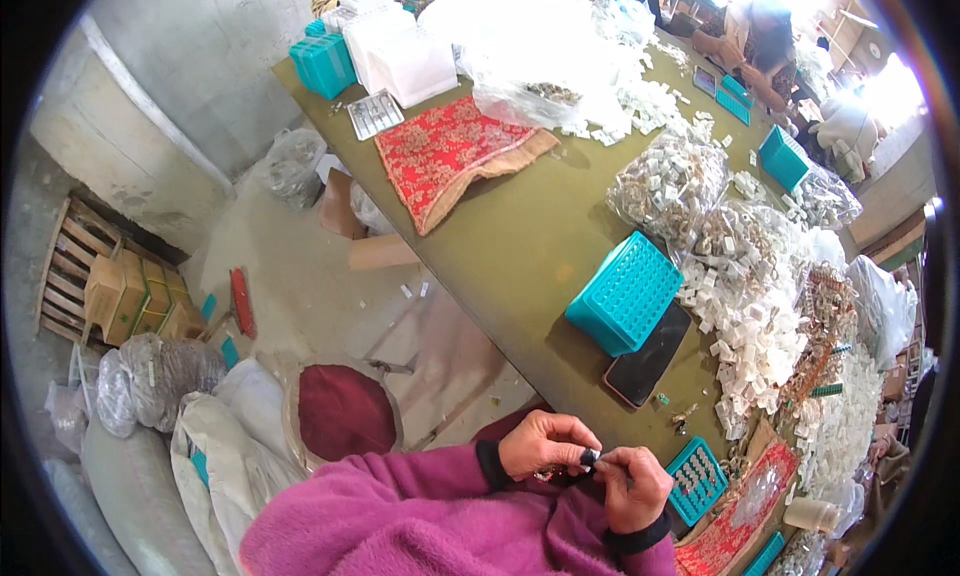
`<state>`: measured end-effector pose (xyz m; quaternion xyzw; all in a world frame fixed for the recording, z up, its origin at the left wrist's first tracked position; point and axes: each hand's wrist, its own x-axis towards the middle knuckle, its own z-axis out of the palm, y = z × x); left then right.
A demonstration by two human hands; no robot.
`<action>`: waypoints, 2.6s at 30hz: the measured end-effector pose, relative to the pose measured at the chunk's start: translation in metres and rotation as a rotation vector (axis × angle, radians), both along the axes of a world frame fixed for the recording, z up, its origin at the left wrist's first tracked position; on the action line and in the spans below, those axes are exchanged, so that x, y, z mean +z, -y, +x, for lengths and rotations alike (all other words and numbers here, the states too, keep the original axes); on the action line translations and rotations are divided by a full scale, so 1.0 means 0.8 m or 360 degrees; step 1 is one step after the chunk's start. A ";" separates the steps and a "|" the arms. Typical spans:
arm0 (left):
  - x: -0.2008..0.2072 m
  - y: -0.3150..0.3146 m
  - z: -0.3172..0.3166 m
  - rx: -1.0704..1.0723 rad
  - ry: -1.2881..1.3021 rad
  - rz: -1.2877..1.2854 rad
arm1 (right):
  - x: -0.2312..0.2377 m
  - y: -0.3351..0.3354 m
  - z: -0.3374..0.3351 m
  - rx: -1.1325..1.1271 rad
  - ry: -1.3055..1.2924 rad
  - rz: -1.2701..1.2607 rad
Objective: The person repeatedly picks small white plastic housings and metallic components from a cluttered worktable, inserts the metal parts into the housings, and places the assembled units back on the table. The person also handles a small black cylindrical object and a blue tray with round items, but the primary activity is assembling the white housings with metal pieces.
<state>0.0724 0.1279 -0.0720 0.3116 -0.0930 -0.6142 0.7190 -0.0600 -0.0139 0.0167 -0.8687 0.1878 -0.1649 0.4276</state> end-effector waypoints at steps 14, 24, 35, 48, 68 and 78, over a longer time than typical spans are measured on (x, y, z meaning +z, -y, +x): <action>-0.012 0.006 -0.026 0.0093 0.0091 -0.0068 | -0.005 0.003 -0.018 0.0122 0.0112 -0.0268; 0.007 0.018 -0.050 0.0031 0.0145 0.0061 | -0.015 0.004 -0.063 0.0002 0.0205 -0.0180; 0.021 0.027 -0.086 -0.0044 0.0232 -0.0081 | -0.027 0.016 -0.109 0.0050 0.0261 -0.0085; 0.047 0.029 -0.109 -0.0163 0.0370 0.0094 | -0.034 0.012 -0.146 0.0027 0.0462 -0.0111; 0.159 0.206 -0.064 0.0312 0.1595 -0.0413 | -0.066 0.040 -0.228 -0.0481 0.0740 0.0263; 0.115 0.246 0.010 0.0337 0.3227 -0.0095 | -0.070 0.051 -0.245 -0.0517 0.0730 0.0378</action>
